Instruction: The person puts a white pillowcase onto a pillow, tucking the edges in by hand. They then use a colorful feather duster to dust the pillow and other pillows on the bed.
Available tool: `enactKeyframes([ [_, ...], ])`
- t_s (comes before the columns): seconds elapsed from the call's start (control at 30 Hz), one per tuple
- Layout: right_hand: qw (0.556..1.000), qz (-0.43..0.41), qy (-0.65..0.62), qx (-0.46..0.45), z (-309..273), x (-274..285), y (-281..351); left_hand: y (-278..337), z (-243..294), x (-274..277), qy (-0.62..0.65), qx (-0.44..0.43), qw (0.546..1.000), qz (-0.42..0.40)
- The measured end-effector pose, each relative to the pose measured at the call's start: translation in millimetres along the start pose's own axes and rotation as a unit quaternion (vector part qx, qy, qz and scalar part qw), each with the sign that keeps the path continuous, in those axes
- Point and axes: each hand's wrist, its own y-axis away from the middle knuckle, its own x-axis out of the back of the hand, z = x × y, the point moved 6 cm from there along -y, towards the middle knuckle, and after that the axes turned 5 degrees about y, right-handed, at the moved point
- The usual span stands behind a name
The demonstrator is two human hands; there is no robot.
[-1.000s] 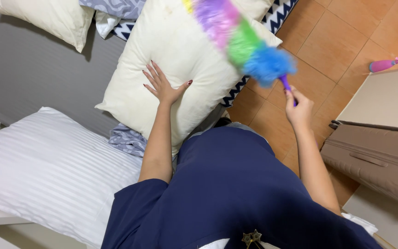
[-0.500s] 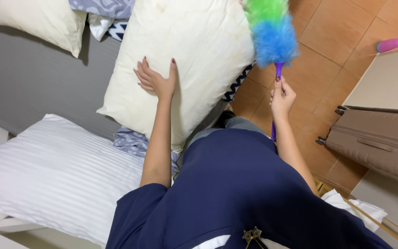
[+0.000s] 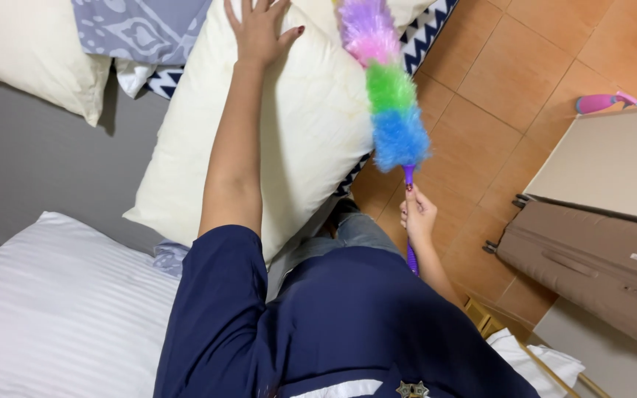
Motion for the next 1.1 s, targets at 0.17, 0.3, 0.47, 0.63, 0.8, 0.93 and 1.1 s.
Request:
enactKeyframes([
  [0.17,0.999,-0.030,-0.004,-0.030,-9,9,-10,8,-9,-13,0.022,0.051,0.998,0.024],
  [0.3,0.998,-0.054,-0.001,-0.024,-13,23,-29,7,1,-3,0.035,0.101,0.984,0.144],
  [0.47,0.998,-0.053,0.010,-0.013,-8,45,-43,12,-91,-33,0.182,0.299,0.890,0.292],
  [0.63,0.999,-0.019,0.022,-0.014,-7,64,-43,29,-45,21,0.225,0.186,0.894,0.341],
  [0.8,1.000,-0.004,0.018,-0.004,-9,76,-39,6,-1,-3,0.023,0.198,0.968,0.150],
  [0.93,0.999,0.010,0.030,0.012,-5,85,-31,13,71,-97,-0.206,0.162,0.956,-0.133],
  [1.1,0.996,0.029,0.029,0.082,5,115,-25,107,250,-202,-0.111,-0.078,0.768,-0.626],
])
